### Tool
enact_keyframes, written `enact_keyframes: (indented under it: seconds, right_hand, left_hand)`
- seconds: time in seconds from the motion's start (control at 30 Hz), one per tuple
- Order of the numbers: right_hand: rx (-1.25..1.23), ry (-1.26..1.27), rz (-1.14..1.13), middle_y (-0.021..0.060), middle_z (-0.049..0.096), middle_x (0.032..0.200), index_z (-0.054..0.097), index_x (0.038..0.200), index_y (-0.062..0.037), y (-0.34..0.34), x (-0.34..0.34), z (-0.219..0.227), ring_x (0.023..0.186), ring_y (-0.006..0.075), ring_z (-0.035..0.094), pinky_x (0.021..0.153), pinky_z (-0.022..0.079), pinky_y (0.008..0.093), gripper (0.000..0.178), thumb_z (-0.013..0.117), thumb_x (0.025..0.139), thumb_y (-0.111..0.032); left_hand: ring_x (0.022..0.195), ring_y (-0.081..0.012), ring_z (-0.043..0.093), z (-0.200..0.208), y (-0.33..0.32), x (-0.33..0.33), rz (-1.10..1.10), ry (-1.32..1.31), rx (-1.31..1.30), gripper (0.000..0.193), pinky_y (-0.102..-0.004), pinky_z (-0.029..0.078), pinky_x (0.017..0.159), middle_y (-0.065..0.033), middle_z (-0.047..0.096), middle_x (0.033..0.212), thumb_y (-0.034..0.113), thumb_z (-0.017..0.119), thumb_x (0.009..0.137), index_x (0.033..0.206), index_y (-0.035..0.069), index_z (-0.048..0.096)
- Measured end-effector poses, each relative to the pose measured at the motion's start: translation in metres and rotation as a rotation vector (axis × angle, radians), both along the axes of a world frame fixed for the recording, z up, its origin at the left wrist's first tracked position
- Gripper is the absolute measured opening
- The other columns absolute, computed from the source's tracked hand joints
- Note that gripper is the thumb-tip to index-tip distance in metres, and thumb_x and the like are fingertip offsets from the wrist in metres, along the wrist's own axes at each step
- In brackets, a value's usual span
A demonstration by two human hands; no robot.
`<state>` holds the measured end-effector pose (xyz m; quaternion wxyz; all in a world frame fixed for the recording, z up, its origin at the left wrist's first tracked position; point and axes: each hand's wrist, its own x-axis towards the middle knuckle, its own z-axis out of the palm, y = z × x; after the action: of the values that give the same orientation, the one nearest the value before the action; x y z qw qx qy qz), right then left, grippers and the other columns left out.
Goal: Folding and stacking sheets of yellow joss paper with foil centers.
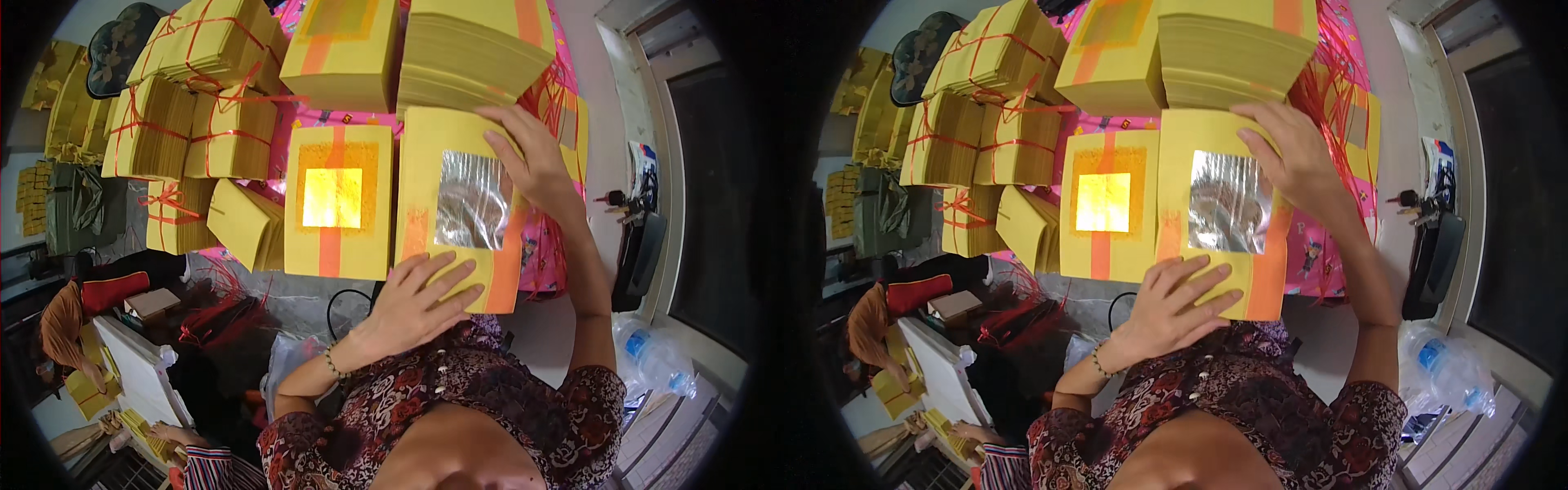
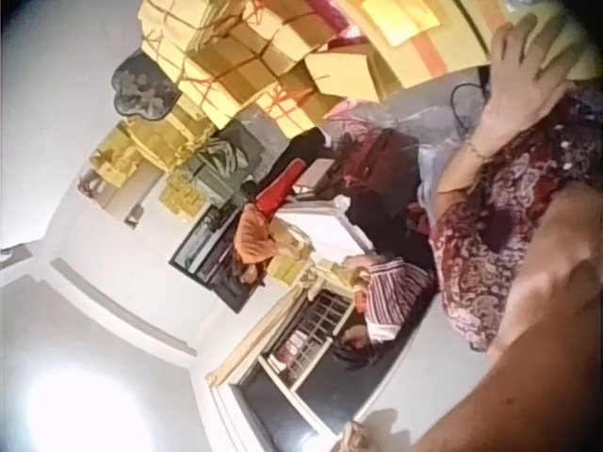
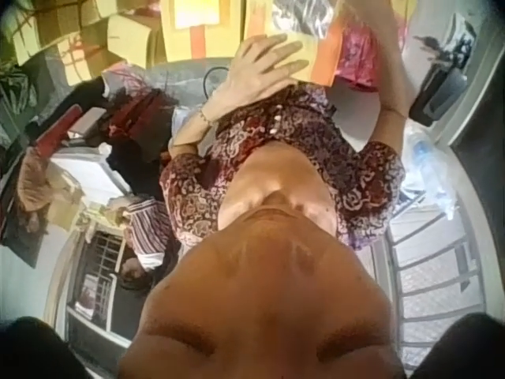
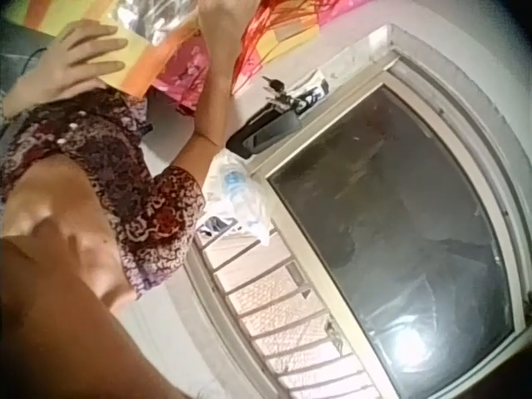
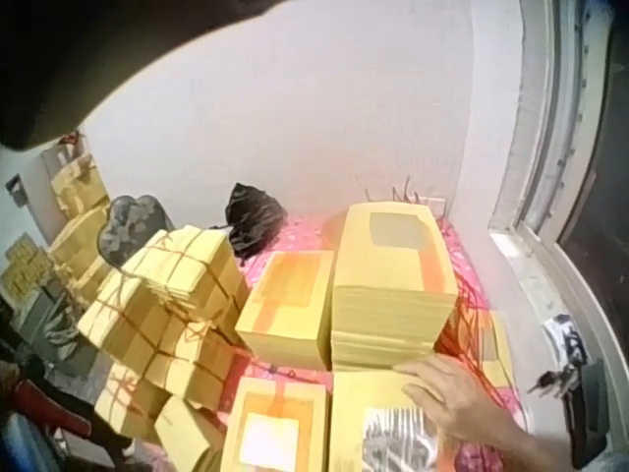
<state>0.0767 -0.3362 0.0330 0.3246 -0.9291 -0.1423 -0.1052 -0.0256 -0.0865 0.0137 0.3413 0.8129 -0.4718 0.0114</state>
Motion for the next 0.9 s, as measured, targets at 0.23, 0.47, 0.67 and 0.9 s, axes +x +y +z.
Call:
enact_keyframes:
  seconds: [0.23, 0.47, 0.67, 0.9]
  right_hand:
    - [-0.068, -0.271, -0.028, 0.0148, 0.059, 0.111, 0.058, 0.116, -0.0027, -0.003, -0.048, 0.021, 0.107, 0.0328, 0.056, 0.093, 0.043, 0.0409, 0.033, 0.063, 0.087, -0.016]
    - [-0.128, -0.09, 0.306, 0.0157, 0.055, 0.125, 0.054, 0.125, -0.001, 0.008, -0.13, 0.018, 0.121, 0.0356, 0.05, 0.101, 0.041, 0.0434, 0.062, 0.077, 0.075, -0.029]
    - [-0.154, -0.183, 0.344, 0.016, 0.053, 0.125, 0.05, 0.126, -0.0012, 0.015, -0.131, -0.002, 0.117, 0.0345, 0.052, 0.098, 0.043, 0.0424, 0.068, 0.075, 0.074, -0.035]
    - [-0.258, -0.11, 0.289, 0.013, 0.057, 0.123, 0.055, 0.121, -0.0025, 0.008, -0.146, -0.003, 0.113, 0.032, 0.056, 0.093, 0.047, 0.0402, 0.057, 0.077, 0.073, -0.025]
  left_hand:
    - [0.117, -0.0291, 0.051, -0.002, -0.004, 0.005, 0.018, -0.111, 0.021, 0.048, -0.0426, 0.041, 0.094, -0.0056, 0.056, 0.128, 0.032, 0.073, 0.076, 0.121, 0.017, 0.062]
    - [0.113, -0.0289, 0.053, 0.007, -0.007, 0.007, 0.056, -0.143, 0.053, 0.064, -0.0409, 0.043, 0.095, -0.0072, 0.057, 0.125, 0.022, 0.079, 0.068, 0.125, 0.008, 0.056]
    - [0.109, -0.0292, 0.056, 0.003, -0.008, 0.013, 0.04, -0.192, 0.032, 0.058, -0.0401, 0.047, 0.091, -0.008, 0.06, 0.12, 0.02, 0.08, 0.065, 0.118, 0.007, 0.061]
    - [0.108, -0.0293, 0.057, 0.001, -0.007, 0.013, 0.009, -0.163, -0.021, 0.053, -0.0393, 0.047, 0.093, -0.0082, 0.06, 0.123, 0.023, 0.079, 0.07, 0.117, 0.008, 0.062]
